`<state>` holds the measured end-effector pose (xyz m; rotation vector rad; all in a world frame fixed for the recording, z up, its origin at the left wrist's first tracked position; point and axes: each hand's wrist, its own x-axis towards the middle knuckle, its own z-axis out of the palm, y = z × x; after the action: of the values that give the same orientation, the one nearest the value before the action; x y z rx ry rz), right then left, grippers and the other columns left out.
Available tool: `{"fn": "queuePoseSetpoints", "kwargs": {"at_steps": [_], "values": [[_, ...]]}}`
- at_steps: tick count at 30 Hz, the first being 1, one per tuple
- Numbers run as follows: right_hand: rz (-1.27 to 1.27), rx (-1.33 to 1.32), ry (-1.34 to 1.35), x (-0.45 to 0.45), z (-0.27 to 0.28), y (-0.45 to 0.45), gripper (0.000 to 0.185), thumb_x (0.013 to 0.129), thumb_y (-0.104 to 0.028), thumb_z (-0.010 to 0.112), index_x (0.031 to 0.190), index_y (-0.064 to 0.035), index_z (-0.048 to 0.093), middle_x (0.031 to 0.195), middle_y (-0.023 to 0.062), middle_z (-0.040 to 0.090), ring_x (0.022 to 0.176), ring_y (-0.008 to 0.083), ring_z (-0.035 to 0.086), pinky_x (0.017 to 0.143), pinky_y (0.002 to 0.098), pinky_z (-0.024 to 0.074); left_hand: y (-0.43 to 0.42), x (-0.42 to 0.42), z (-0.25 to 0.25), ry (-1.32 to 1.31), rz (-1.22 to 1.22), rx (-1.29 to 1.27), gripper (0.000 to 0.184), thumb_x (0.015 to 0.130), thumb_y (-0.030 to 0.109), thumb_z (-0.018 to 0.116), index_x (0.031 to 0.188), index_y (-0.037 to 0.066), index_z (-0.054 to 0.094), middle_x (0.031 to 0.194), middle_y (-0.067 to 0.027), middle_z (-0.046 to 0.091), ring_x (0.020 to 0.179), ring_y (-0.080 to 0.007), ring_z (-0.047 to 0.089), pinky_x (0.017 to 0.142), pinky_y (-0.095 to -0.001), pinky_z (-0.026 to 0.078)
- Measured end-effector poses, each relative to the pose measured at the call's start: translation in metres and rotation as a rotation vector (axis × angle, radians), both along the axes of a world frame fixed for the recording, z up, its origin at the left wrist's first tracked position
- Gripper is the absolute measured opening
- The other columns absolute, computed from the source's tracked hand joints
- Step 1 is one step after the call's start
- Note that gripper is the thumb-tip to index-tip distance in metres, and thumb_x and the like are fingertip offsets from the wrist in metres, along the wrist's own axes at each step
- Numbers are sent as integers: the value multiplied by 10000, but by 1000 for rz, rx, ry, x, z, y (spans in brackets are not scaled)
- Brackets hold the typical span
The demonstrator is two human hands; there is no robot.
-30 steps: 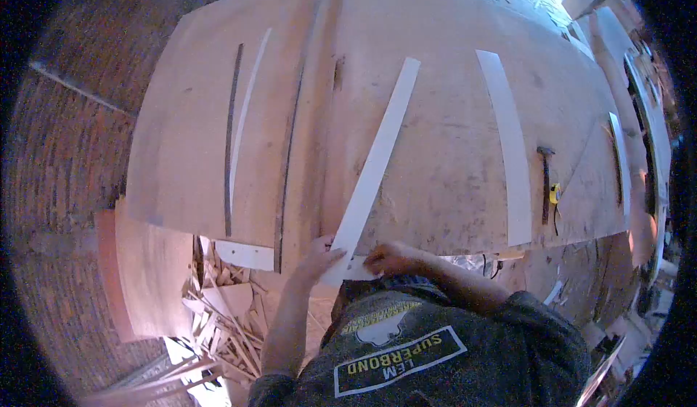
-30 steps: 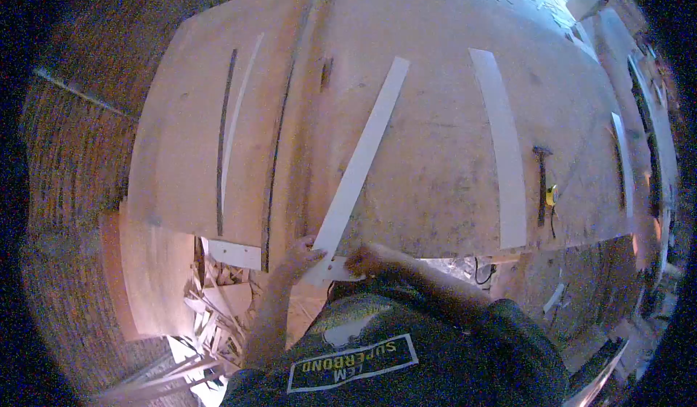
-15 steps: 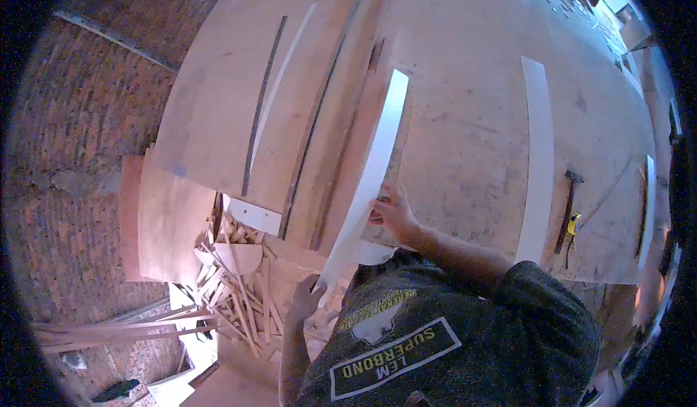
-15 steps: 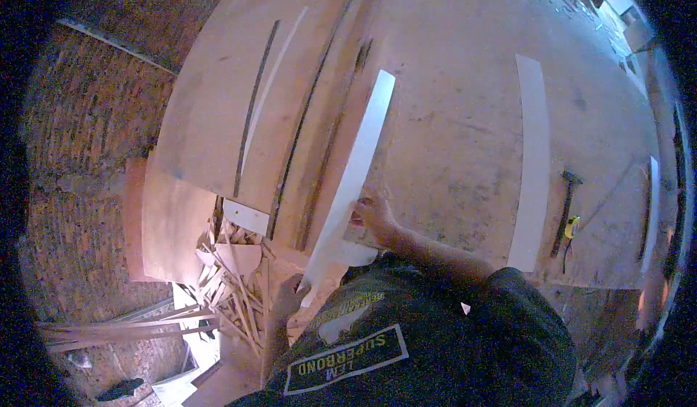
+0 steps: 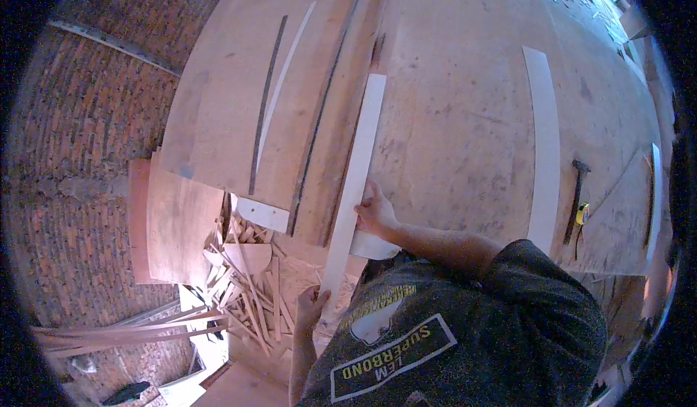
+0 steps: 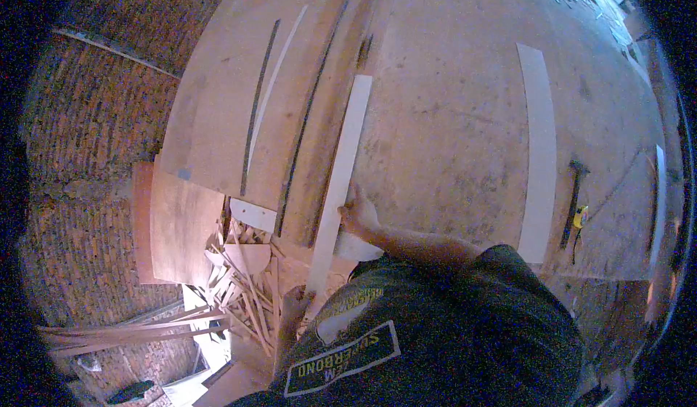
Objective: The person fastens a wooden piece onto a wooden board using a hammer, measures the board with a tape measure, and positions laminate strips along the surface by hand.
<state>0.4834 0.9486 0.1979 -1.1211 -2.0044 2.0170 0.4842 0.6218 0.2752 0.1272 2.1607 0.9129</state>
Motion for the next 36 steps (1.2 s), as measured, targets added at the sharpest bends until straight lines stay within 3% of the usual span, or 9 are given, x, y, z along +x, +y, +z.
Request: {"fn": "queuePoseSetpoints", "kwargs": {"at_steps": [1,5,10,13,20,23,29,32,36], "values": [[5,44,-1,-3,-2,-2,841,839,-109,644,1548,-128,192,754,140,699,656,367,670,631,505,535,-3,-2,-4,27,-9,-3,212,886,133,691,1008,-40,691,848,-56,683,734,-111,603,660,-273,485],[-4,86,-69,-14,6,-4,890,825,-98,677,1558,-90,173,746,132,696,627,318,667,591,470,539,-7,-14,-12,-10,93,-26,184,894,136,673,938,-39,704,767,-35,658,675,-89,560,603,-275,455],[2,42,-82,-17,27,1,891,809,-65,685,1551,-50,191,732,129,687,623,267,671,561,420,542,11,-20,11,44,21,-20,182,905,133,658,936,-41,700,728,-17,636,643,-75,537,571,-267,428],[-1,76,-64,-19,19,3,894,810,-73,704,1560,-76,217,737,93,653,637,214,661,587,381,550,15,-23,17,31,-8,-44,191,911,135,653,953,-44,704,749,-23,655,648,-80,556,586,-264,447],[16,234,-119,-31,5,25,890,802,-44,710,1552,-52,233,735,95,652,617,217,656,566,371,549,33,-27,17,-22,97,27,199,914,133,660,980,-50,705,758,-43,671,658,-88,583,609,-273,477],[4,207,-126,-47,9,40,883,795,-47,703,1547,-41,241,729,98,662,619,226,668,577,377,557,25,-45,0,13,-8,36,274,903,156,685,1081,-51,677,758,-62,680,670,-96,592,610,-280,481],[1,319,-72,-58,-13,71,889,763,-68,688,1534,-11,250,751,131,704,664,227,708,624,380,579,65,-47,36,91,-49,123,680,774,164,811,1374,14,530,980,-130,681,782,-175,617,644,-313,517],[23,356,-106,-66,-12,85,881,754,-65,671,1526,12,253,727,140,709,666,232,716,643,380,582,85,-48,46,493,-378,146,770,718,134,838,1412,63,512,1064,-144,603,874,-239,598,697,-342,539],[25,337,-132,-73,5,104,872,735,-61,639,1516,33,262,688,139,703,648,259,712,660,376,581,96,-58,33,667,-546,32,743,675,147,855,1361,90,575,1036,-136,529,920,-281,566,769,-384,532]]}}
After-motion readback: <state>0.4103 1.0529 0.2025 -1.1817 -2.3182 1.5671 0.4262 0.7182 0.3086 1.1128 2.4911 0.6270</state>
